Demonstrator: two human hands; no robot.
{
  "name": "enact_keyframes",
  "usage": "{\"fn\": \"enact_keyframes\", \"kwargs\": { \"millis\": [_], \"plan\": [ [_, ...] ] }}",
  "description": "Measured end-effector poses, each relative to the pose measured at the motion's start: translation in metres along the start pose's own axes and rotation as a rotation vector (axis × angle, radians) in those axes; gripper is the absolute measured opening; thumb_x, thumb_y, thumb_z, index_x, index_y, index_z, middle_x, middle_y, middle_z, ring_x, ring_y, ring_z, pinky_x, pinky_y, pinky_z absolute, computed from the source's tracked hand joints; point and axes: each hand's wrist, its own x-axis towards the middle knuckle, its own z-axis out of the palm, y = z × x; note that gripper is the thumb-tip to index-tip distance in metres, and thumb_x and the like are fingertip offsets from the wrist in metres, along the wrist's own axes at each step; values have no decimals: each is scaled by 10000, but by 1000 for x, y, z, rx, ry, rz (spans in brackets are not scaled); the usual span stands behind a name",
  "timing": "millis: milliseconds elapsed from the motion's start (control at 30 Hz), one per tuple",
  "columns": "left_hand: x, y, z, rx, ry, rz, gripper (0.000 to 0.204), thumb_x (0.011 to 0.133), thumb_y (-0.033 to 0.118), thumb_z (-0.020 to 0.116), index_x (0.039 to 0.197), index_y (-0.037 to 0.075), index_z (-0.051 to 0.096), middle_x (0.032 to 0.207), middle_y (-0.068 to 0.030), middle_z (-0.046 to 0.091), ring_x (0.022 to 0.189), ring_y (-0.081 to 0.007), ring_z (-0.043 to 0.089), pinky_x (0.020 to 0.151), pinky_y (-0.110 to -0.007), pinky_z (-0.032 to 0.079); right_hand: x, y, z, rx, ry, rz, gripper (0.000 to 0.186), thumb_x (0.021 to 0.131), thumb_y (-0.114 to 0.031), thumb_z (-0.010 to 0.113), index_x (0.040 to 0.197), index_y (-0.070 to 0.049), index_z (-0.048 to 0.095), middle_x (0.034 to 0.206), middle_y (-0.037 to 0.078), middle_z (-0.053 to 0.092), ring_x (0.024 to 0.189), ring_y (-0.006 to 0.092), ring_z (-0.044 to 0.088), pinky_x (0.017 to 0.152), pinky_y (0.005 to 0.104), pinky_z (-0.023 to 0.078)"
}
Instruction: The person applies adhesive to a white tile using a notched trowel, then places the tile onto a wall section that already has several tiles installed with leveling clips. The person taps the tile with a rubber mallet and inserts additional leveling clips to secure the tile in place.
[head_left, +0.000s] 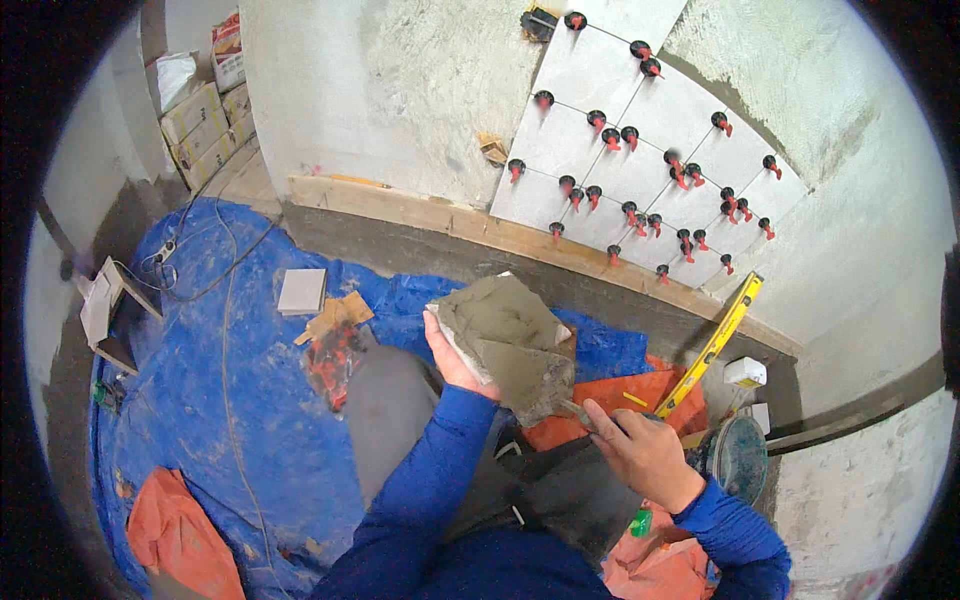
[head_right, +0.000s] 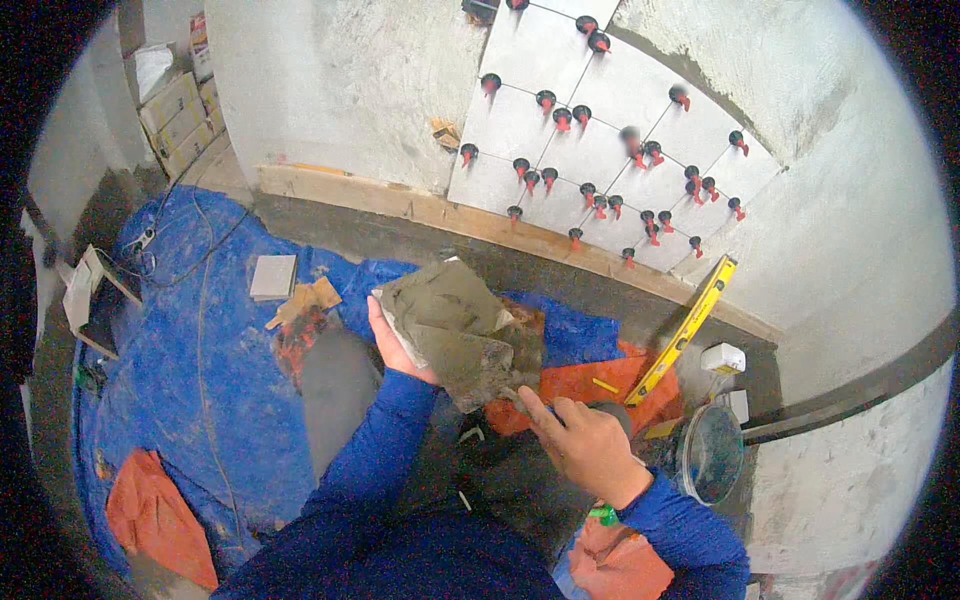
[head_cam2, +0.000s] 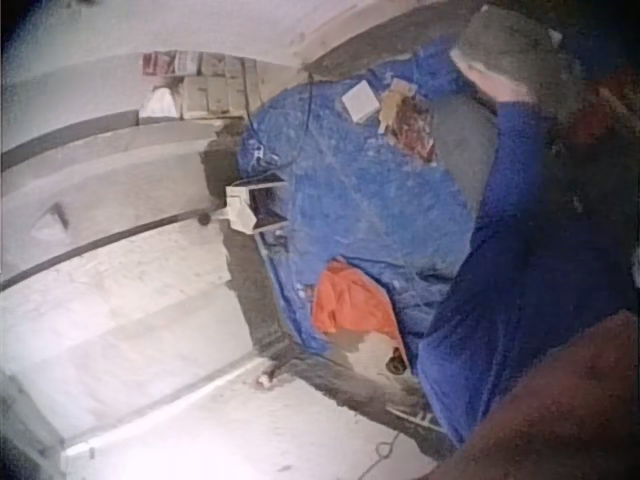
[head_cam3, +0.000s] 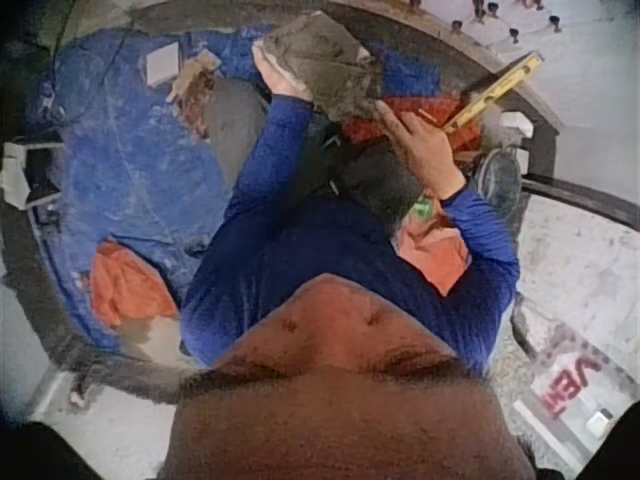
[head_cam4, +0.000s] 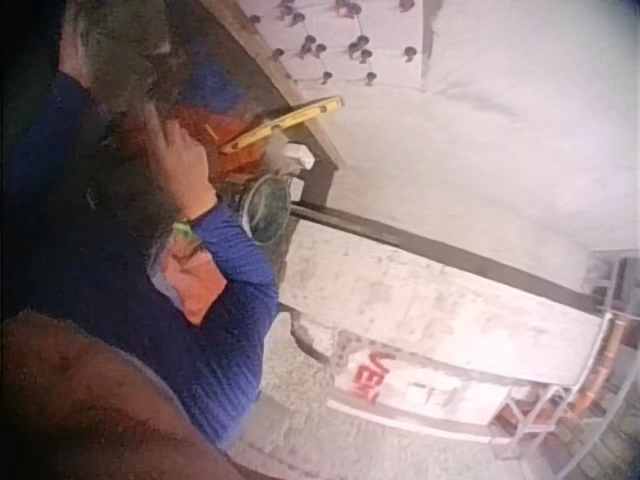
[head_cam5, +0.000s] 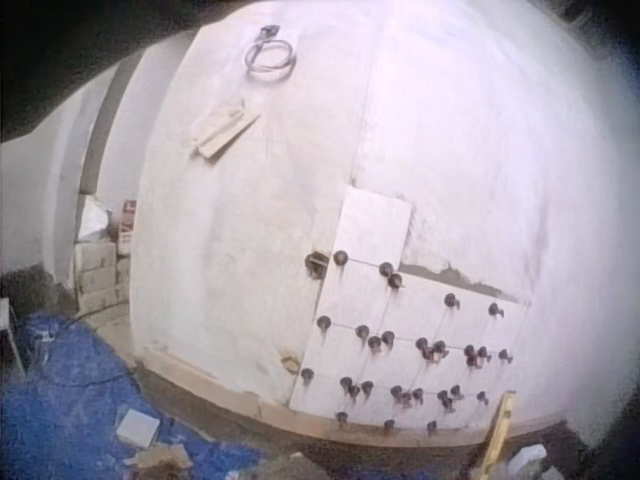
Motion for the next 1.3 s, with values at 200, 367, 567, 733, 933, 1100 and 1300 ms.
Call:
{"fn": "enact_keyframes", "kwargs": {
  "millis": [200,367,567,733,933,1100,1300],
  "plan": [
    [-9,8,15,7,42,2,855,1001,754,446,1543,99,538,1565,-164,564,1408,-416,538,1190,-602,400,-9,24,-7,-169,93,-27,769,782,-154,725,1536,-181,574,929,60,570,802,248,612,662,398,534],
    [-11,15,16,-100,-101,-88,857,996,752,469,1556,106,525,1578,-167,551,1415,-418,531,1200,-611,381,-5,42,-26,-200,107,9,703,819,-140,725,1509,-192,607,985,73,633,800,265,643,667,400,546],
    [-13,15,3,-289,-294,-137,772,1057,690,399,1578,130,500,1625,-153,503,1479,-402,466,1245,-604,315,-10,30,1,70,197,152,617,910,-130,766,1507,-127,607,914,94,622,739,297,651,643,417,556],
    [-11,18,3,-156,-106,-10,785,1030,713,444,1573,150,510,1621,-131,510,1469,-391,474,1230,-607,330,-24,6,25,178,165,278,613,904,-69,775,1494,-73,606,964,143,675,802,349,700,681,426,564],
    [-10,40,16,-35,22,139,807,991,733,523,1566,166,516,1597,-117,532,1443,-388,503,1206,-610,368,-51,-2,3,155,20,353,611,945,-132,753,1527,-81,573,893,128,625,721,337,655,637,449,545],
    [-13,48,25,23,-42,217,822,991,743,512,1575,166,500,1608,-128,512,1447,-395,501,1192,-623,394,-42,-10,-1,482,116,457,583,983,-144,734,1529,-48,557,925,186,654,792,394,681,737,430,555],
    [-12,40,25,3,-135,171,823,1016,731,468,1595,146,474,1643,-145,473,1477,-398,475,1207,-609,396,-11,-20,-7,796,-98,608,542,1034,-161,675,1532,-5,529,1056,253,717,904,391,724,838,407,561]
  ]
}}
